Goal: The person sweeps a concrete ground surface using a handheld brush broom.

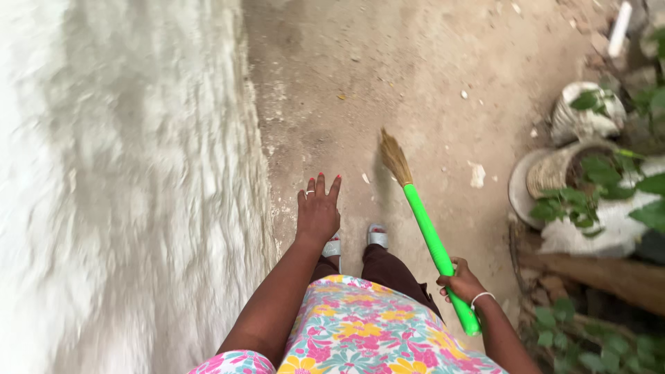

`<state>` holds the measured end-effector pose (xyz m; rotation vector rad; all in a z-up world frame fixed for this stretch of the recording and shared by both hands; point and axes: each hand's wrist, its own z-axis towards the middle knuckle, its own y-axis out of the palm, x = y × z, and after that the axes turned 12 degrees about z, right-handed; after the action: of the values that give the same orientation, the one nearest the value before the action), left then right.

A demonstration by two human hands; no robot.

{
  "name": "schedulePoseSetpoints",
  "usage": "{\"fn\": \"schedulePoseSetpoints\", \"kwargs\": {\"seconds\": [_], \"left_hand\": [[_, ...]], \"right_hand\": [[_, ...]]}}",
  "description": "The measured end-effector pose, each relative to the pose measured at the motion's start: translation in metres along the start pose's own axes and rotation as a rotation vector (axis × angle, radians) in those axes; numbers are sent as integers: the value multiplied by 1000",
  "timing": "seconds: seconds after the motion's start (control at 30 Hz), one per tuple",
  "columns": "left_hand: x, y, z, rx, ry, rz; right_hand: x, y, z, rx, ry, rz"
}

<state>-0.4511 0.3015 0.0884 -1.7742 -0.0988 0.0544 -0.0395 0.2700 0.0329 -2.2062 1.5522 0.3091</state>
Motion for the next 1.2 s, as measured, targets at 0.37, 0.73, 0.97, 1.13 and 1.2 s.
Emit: {"fn": "schedulePoseSetpoints", "kwargs": {"seconds": [0.37, 0.73, 0.97, 1.13, 1.2], "left_hand": [[34, 9, -27, 61, -297, -31], [64, -5, -53, -1, -458, -50], [76, -9, -63, 25, -521, -58], [90, -17, -47, -6, -522, -76], [97, -18, -42, -39, -508, -69]], "right_hand": [[-62, -64, 98, 6, -317, -1158], [-55, -112, 110, -123, -376, -1667], [-17, -131, 163, 103, -361, -1353], [24, -153, 113, -98, -317, -1332], [20, -163, 114, -139, -336, -1403]]}}
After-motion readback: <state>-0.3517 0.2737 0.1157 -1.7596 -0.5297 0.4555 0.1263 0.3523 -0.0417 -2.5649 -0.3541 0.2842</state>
